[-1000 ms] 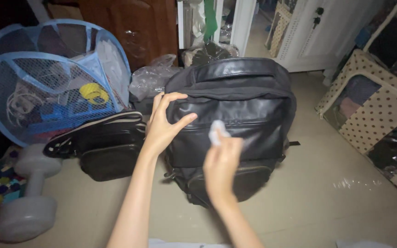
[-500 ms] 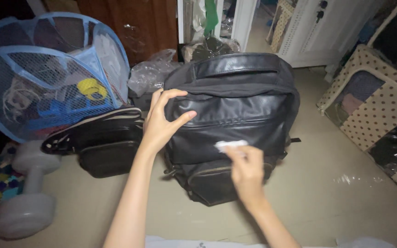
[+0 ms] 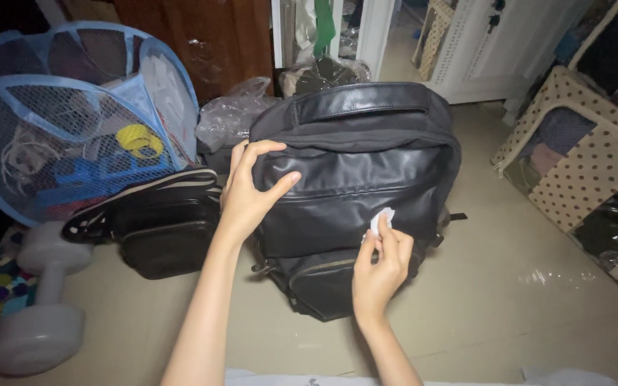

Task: The person wipes the exterior surfaces, straps, and pockets of a backpack and two smaller bags by hand using a cloth.

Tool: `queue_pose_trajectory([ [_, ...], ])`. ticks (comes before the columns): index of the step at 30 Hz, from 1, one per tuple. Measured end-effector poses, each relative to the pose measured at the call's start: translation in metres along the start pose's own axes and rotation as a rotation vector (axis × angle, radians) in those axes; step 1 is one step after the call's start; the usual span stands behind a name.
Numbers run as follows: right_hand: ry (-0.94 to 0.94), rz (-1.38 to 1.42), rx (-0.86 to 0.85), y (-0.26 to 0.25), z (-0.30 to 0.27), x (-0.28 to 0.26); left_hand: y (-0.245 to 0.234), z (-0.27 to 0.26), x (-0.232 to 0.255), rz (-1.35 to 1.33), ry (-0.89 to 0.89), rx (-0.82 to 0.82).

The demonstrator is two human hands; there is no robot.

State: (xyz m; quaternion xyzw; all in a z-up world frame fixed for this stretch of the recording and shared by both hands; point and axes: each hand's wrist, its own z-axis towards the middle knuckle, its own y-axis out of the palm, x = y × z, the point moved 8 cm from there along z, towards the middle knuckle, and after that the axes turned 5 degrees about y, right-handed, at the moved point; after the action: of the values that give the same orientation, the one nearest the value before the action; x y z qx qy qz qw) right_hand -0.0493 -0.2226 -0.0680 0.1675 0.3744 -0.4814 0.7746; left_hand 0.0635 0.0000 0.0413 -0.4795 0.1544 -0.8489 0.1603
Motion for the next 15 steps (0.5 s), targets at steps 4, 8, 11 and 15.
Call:
queue_pose_trajectory([
  [4, -0.086, -0.005, 0.025, 0.006, -0.006, -0.02, 0.0, 0.005, -0.001, -0.001, 0.091, 0.021],
  [8, -0.07, -0.04, 0.009, 0.014, -0.006, -0.017, 0.003, 0.007, -0.002, -0.002, 0.112, 0.039],
  [11, -0.077, -0.002, 0.002, 0.019, -0.008, -0.022, 0.004, 0.007, 0.0, -0.017, 0.096, 0.046],
  [15, 0.068, 0.128, 0.047, 0.029, -0.01, -0.018, 0.003, 0.006, -0.005, -0.065, 0.075, 0.028],
])
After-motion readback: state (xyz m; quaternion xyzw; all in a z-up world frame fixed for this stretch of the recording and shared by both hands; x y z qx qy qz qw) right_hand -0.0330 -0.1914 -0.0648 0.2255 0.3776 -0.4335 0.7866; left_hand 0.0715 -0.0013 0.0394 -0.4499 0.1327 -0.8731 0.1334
